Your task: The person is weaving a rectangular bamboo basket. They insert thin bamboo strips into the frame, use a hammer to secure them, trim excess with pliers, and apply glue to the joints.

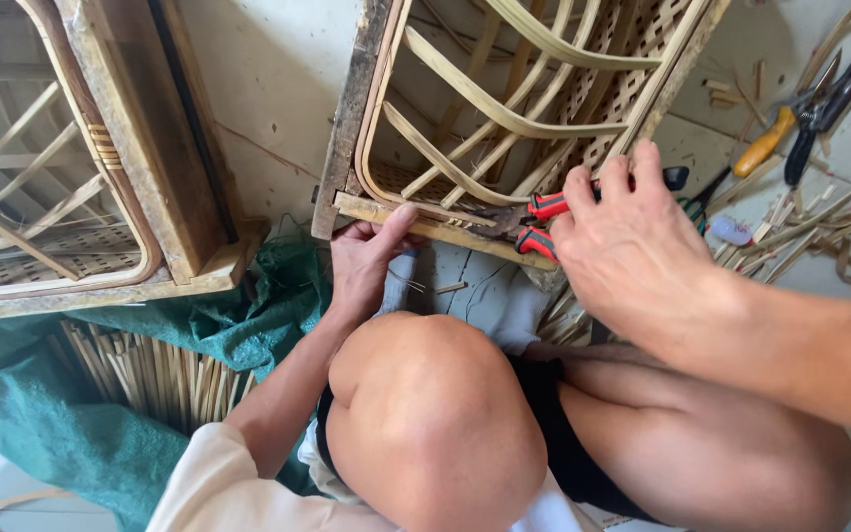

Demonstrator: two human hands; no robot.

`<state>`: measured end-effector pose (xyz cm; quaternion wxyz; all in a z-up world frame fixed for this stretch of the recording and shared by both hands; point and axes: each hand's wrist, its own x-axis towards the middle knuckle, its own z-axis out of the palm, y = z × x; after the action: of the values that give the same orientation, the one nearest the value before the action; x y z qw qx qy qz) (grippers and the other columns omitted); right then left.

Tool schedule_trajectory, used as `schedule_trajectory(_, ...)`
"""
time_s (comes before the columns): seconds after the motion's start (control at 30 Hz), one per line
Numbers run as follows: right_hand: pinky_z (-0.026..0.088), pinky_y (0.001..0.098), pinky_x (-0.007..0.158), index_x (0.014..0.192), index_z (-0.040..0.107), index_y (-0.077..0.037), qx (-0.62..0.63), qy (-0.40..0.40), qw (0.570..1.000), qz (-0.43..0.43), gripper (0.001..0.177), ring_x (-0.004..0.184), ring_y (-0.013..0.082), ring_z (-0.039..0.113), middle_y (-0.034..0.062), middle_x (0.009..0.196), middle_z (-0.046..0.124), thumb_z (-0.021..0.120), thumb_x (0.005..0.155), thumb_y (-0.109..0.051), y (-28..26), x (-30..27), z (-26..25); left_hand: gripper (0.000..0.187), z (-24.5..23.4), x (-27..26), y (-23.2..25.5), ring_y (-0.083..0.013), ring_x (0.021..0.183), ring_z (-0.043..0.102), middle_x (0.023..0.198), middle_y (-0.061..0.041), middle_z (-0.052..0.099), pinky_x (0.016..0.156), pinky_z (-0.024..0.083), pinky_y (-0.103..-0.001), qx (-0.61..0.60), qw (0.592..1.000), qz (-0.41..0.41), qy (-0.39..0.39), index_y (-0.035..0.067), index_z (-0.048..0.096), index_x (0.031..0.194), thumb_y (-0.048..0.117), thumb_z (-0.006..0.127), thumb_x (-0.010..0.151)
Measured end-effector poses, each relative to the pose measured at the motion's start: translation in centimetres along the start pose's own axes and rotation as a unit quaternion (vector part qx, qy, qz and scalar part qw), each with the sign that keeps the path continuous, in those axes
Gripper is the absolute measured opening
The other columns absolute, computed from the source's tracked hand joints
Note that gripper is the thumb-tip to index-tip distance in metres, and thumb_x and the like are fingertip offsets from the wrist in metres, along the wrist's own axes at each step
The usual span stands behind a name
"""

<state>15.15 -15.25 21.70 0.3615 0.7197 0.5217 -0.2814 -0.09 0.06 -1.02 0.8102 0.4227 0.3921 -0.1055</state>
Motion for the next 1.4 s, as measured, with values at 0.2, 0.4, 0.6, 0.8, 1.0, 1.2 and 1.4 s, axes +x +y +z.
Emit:
schedule_trajectory(0.2, 0.036, 0.0565, 0.107, 0.107, 0.073, -0.004, -0.061, 0.056, 0.996, 0.042, 0.037, 0.115, 0.0401, 0.058, 0.0243, 0.142, 0.058, 0.061, 0.079, -0.027, 0.5, -0.7, -2.8, 0.043, -1.4, -0.4, -1.0, -0.0132, 0.073, 0.072, 0.081, -0.012, 0.079, 0.069, 0.054, -0.024, -0.013, 1.000, -0.006, -0.002, -0.004, 0.073, 0.086, 0.037, 0.074, 0.098)
schedule_trajectory(0.4, 0.036, 0.0584, 0.100, 0.106, 0.073, -0.001, -0.053, -0.042, 0.997, -0.039, 0.038, 0.110, 0.0407, 0.056, 0.0286, 0.130, 0.057, 0.068, 0.078, -0.027, 0.6, 3.8, -3.1, 0.035, -0.2, 0.1, -1.4, -0.0113, 0.067, 0.067, 0.075, -0.008, 0.074, 0.064, 0.047, -0.024, -0.027, 0.999, 0.025, 0.026, -0.001, 0.073, 0.087, 0.033, 0.077, 0.095)
schedule_trajectory(0.6, 0.041, 0.0551, 0.093, 0.095, 0.077, -0.004, -0.026, -0.031, 0.995, -0.089, 0.029, 0.103, 0.0383, 0.059, 0.0215, 0.109, 0.065, 0.067, 0.084, -0.029, 1.3, 6.4, -3.0, 0.029, 0.2, 0.0, -0.7, -0.0115, 0.066, 0.067, 0.076, -0.007, 0.074, 0.066, 0.051, -0.026, -0.018, 0.998, 0.042, 0.039, -0.002, 0.074, 0.088, 0.026, 0.083, 0.089)
schedule_trajectory(0.8, 0.044, 0.0493, 0.088, 0.093, 0.078, -0.006, -0.006, -0.075, 0.992, -0.101, 0.026, 0.097, 0.0338, 0.061, 0.0172, 0.099, 0.067, 0.066, 0.086, -0.028, 1.7, 6.9, -6.1, 0.025, 0.8, -0.2, -0.4, -0.0121, 0.063, 0.068, 0.076, -0.007, 0.074, 0.063, 0.056, -0.027, -0.045, 0.996, 0.074, 0.032, -0.002, 0.074, 0.091, 0.022, 0.083, 0.089)
schedule_trajectory(1.0, 0.045, 0.0544, 0.085, 0.101, 0.076, -0.005, -0.052, -0.152, 0.978, -0.132, 0.028, 0.098, 0.0362, 0.058, 0.0197, 0.103, 0.066, 0.060, 0.093, -0.027, 0.0, 7.1, -5.6, 0.023, 1.0, 0.1, -0.3, -0.0121, 0.064, 0.069, 0.081, -0.007, 0.076, 0.061, 0.057, -0.027, -0.089, 0.994, 0.056, 0.029, -0.001, 0.075, 0.095, 0.020, 0.081, 0.086)
schedule_trajectory(1.2, 0.045, 0.0468, 0.089, 0.099, 0.074, -0.010, 0.001, -0.051, 0.997, -0.051, 0.026, 0.101, 0.0334, 0.059, 0.0157, 0.109, 0.062, 0.065, 0.082, -0.027, 2.4, 4.1, -5.5, 0.021, 0.1, -0.1, 0.8, -0.0104, 0.067, 0.070, 0.079, -0.003, 0.075, 0.062, 0.055, -0.024, -0.043, 0.999, -0.003, -0.012, 0.003, 0.074, 0.094, 0.022, 0.078, 0.088)
schedule_trajectory(1.4, 0.051, 0.0521, 0.084, 0.108, 0.071, -0.008, 0.220, -0.098, 0.970, 0.005, 0.032, 0.100, 0.0402, 0.064, 0.0204, 0.110, 0.064, 0.064, 0.088, -0.032, 3.6, 4.6, -6.2, 0.028, -4.3, -4.5, 4.7, -0.0161, 0.072, 0.062, 0.081, -0.012, 0.072, 0.067, 0.052, -0.031, 0.212, 0.974, 0.076, 0.035, -0.001, 0.074, 0.088, 0.023, 0.088, 0.087)
